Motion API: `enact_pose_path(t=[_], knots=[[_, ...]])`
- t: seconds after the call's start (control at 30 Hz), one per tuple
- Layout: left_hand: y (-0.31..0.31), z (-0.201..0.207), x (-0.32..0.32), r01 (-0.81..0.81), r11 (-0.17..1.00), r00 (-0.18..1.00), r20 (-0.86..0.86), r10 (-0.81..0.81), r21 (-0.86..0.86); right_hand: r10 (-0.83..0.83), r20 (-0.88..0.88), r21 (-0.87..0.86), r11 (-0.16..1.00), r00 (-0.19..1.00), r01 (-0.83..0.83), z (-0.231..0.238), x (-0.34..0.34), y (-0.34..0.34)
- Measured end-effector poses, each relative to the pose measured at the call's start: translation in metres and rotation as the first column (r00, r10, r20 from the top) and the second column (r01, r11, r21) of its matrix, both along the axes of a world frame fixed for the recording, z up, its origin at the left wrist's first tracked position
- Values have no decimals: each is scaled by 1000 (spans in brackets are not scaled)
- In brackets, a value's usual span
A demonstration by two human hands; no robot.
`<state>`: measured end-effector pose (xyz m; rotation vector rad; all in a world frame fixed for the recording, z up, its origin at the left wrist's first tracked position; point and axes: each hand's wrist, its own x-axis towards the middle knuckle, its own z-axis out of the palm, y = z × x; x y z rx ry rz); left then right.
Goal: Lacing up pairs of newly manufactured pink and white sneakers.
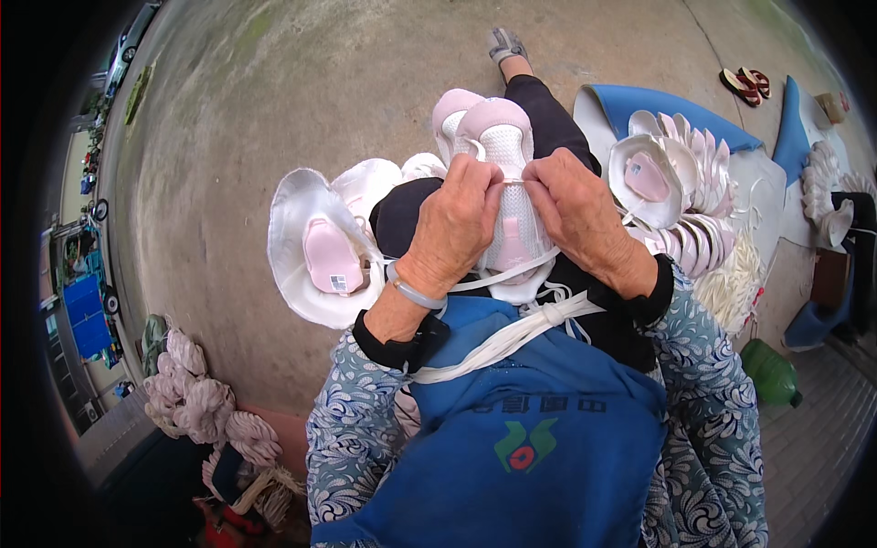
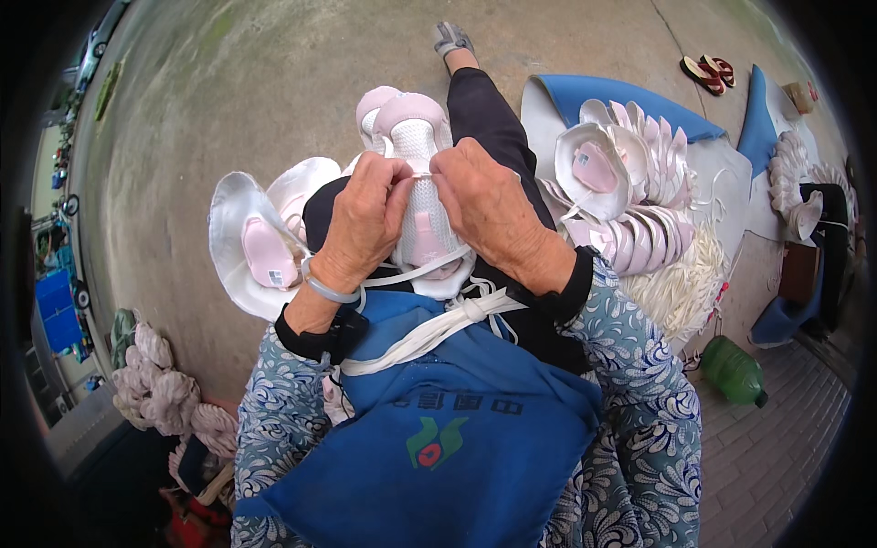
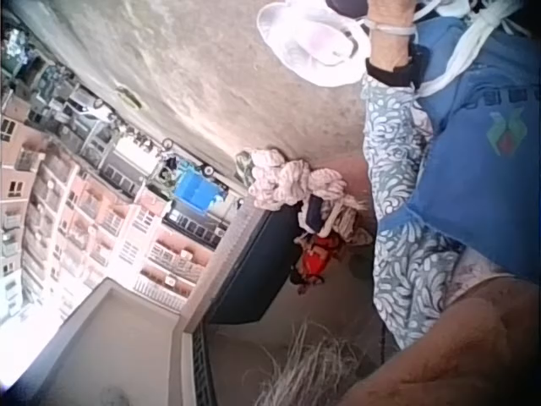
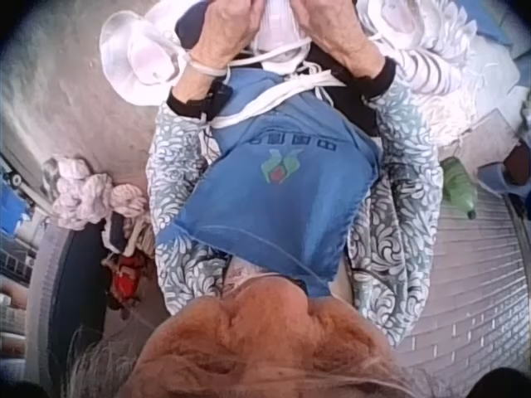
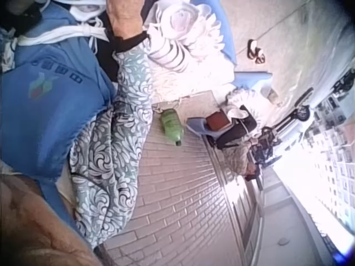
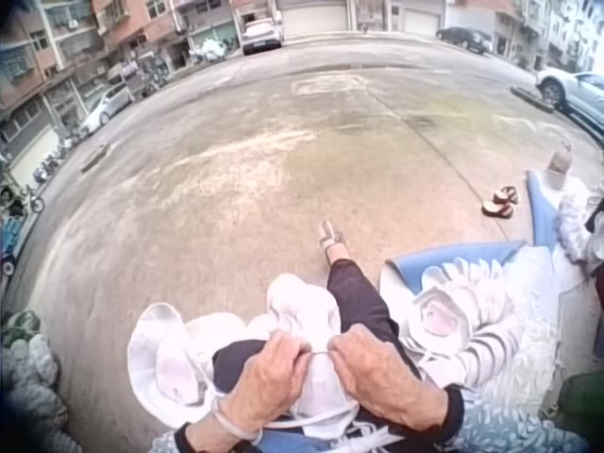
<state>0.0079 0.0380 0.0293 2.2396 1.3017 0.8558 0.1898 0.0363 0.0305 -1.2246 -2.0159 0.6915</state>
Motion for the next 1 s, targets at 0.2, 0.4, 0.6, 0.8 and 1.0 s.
enact_pose_path(t=[0.2,0.4,0.6,0.8,1.0], knots=[[-1,0,0,-11,1000,1000,8,11,-15,45,130,23,999,991,-48,6,-1,-2],[-1,-1,2,-20,1000,1000,-1,20,-10,11,139,65,998,990,-21,10,-5,1],[-2,1,1,-24,1000,1000,-12,23,-10,107,225,86,988,969,-129,16,-7,5],[-10,4,-4,-82,993,995,53,86,-82,83,134,35,995,987,-89,13,-6,3],[-12,6,-4,-145,959,987,36,159,-245,41,83,18,999,996,-43,11,-9,5]])
